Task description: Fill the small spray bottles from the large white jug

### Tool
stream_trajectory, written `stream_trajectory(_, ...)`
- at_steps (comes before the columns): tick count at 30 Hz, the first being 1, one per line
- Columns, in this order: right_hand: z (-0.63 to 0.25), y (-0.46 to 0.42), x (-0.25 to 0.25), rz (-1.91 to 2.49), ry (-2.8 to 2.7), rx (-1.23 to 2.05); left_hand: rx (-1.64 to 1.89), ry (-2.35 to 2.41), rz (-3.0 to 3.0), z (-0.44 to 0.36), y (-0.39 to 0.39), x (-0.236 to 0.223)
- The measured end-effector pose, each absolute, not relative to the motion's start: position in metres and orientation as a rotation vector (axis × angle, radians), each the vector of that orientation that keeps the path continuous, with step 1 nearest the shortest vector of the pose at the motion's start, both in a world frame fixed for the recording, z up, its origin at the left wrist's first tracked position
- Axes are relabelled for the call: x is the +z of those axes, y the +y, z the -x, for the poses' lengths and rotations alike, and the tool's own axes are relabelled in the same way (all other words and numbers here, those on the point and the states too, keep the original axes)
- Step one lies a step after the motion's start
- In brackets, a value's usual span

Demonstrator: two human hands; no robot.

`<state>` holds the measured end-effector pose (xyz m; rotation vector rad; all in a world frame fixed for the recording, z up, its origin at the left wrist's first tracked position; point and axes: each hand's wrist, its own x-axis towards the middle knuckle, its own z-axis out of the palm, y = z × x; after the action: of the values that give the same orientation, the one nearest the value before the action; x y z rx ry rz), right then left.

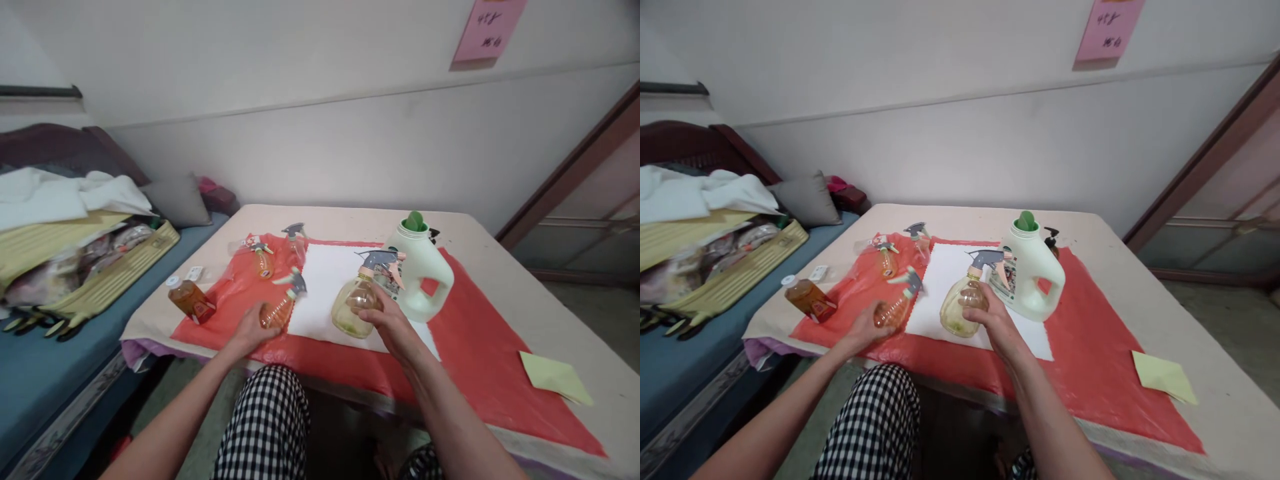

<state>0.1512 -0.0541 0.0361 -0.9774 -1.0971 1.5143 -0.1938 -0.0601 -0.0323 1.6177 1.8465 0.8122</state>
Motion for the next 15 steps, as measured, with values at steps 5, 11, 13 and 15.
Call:
stream_trajectory(5,-0.154,-0.05,0.035,0.961,-1.048,1.51,1.173,1.903,-1.376,0.189,0.002,-0.031)
stream_trajectory(11,-0.153,-0.049,0.032,0.965,-1.034,1.542,1.335,1.9,-1.269,0.156,0.059,-0.041)
stream_trajectory(13,-0.154,-0.048,0.031,0.979,-1.036,1.537,1.306,1.922,-1.233,0.147,0.066,-0.047)
stream_trajectory(15,-0.156,-0.048,0.029,0.989,-1.048,1.547,1.262,1.953,-1.2,0.143,0.067,-0.05)
